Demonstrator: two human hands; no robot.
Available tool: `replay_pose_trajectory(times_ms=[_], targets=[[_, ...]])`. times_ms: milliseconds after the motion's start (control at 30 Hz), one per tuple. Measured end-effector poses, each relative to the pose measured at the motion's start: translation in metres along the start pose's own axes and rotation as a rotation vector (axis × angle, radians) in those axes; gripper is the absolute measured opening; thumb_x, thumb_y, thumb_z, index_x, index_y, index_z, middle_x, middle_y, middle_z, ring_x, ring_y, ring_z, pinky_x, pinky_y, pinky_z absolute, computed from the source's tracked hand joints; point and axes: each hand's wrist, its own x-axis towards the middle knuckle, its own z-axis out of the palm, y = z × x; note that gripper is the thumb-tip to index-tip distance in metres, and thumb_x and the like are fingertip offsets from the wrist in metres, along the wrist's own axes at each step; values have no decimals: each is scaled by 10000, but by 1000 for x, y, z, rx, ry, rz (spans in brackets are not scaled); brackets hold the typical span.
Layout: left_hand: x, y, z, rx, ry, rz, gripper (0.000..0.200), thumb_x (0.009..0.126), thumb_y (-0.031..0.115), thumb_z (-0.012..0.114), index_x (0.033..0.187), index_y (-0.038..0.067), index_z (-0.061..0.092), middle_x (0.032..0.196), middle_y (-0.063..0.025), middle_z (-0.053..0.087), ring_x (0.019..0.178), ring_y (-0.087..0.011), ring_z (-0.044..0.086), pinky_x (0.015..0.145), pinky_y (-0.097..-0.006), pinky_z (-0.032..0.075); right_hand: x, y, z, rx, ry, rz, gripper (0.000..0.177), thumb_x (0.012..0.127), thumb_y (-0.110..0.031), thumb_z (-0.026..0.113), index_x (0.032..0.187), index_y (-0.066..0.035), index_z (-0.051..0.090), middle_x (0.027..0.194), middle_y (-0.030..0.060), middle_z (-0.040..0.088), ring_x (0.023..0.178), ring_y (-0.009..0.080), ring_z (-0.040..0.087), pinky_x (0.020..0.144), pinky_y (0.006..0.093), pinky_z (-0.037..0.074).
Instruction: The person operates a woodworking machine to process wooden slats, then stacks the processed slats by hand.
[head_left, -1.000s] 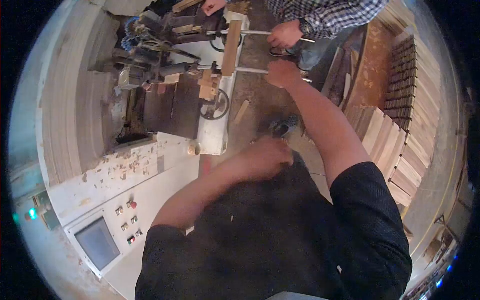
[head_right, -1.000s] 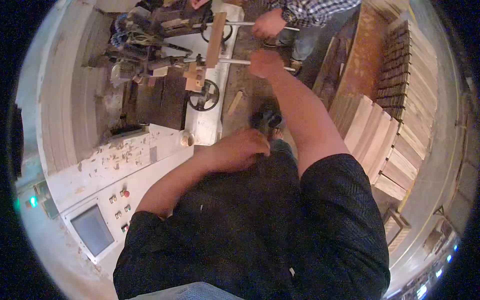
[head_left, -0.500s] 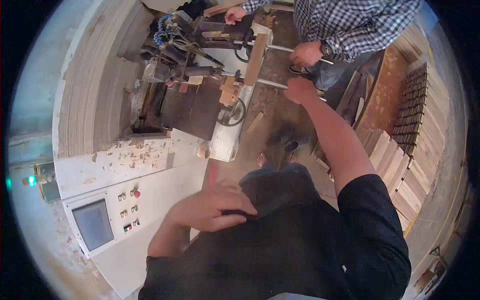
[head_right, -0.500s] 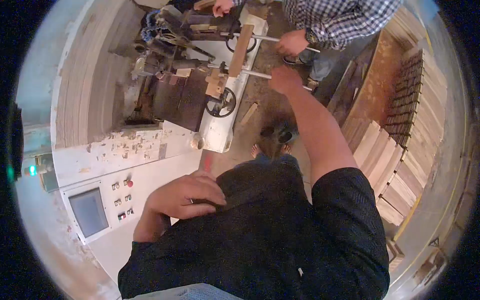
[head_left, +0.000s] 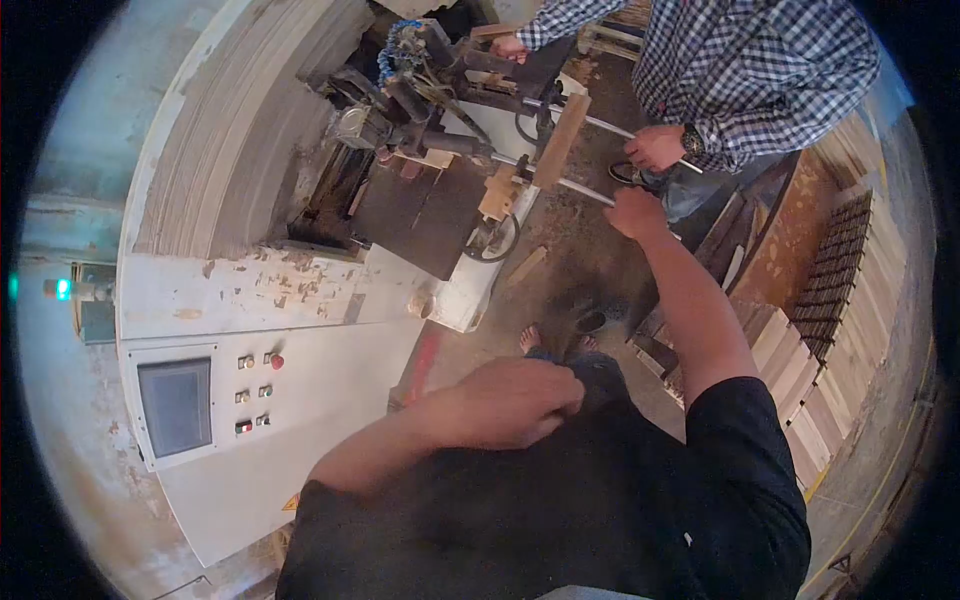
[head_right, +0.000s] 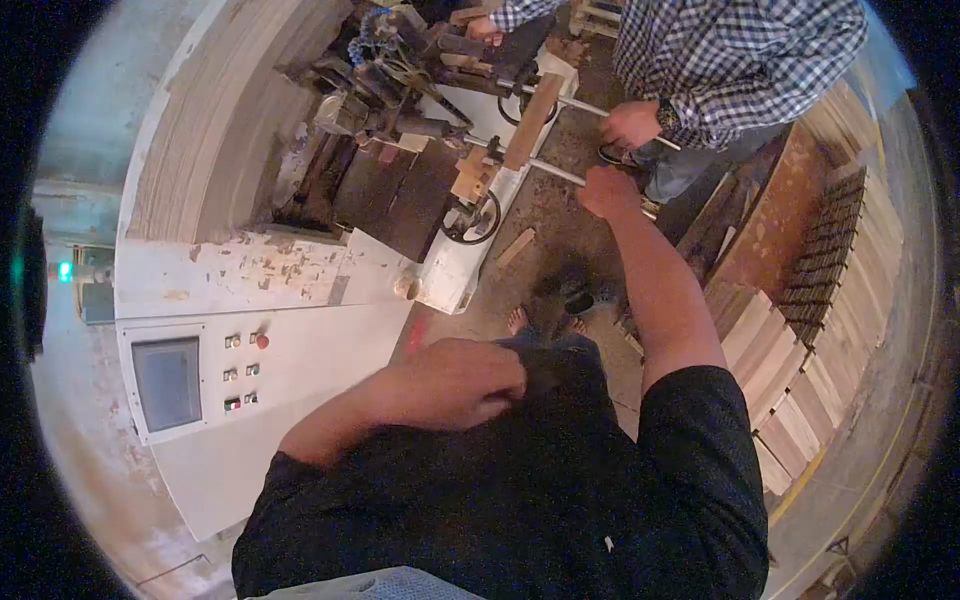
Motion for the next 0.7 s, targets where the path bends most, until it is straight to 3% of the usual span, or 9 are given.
replay_pose_trajectory(times_ms=[200, 267, 367, 600, 667, 700], targets=[[1, 1, 1, 147, -117, -83, 134, 859, 185, 634, 914, 66, 602, 874, -134, 606, 874, -363, 625, 759, -483, 510, -7, -4, -8, 26, 8, 18, 418, 886, -377, 621, 1110, -30, 687, 1133, 216, 678, 1093, 392, 647, 939, 488, 531], [-11, -6, -2, 78, -150, 64, 175, 852, 160, 625, 992, 55, 629, 916, -146, 609, 912, -360, 626, 793, -493, 508, -7, -3, -6, 33, 13, 31, 408, 884, -371, 624, 1102, -32, 691, 1125, 212, 682, 1086, 395, 649, 935, 490, 533], [-29, -11, -9, 4, -191, 64, 269, 856, 156, 618, 1103, 55, 648, 953, -152, 605, 952, -352, 626, 819, -493, 505, -4, -3, -6, 13, 17, 8, 389, 884, -357, 621, 1093, -37, 695, 1111, 202, 690, 1064, 390, 659, 926, 490, 536], [-23, -1, -19, 157, -245, 75, 233, 807, 114, 592, 997, 11, 681, 940, -156, 640, 914, -348, 660, 812, -477, 531, 2, 1, 2, -19, 14, -26, 433, 901, -410, 609, 1121, -45, 684, 1109, 217, 689, 1042, 391, 668, 917, 495, 535], [-6, 6, -14, 398, -430, 35, 259, 811, 158, 618, 1039, 40, 648, 916, -136, 638, 870, -357, 682, 877, -521, 526, 2, 0, 1, -36, 13, -41, 429, 901, -410, 609, 1115, -46, 684, 1099, 217, 691, 1034, 391, 670, 913, 497, 534], [1, 6, -7, 396, -417, 29, 259, 811, 158, 618, 1039, 40, 648, 916, -136, 638, 870, -357, 682, 877, -521, 526, 1, 0, 0, -12, 10, -25, 427, 900, -407, 613, 1113, -43, 682, 1105, 217, 690, 1037, 392, 669, 913, 498, 534]])
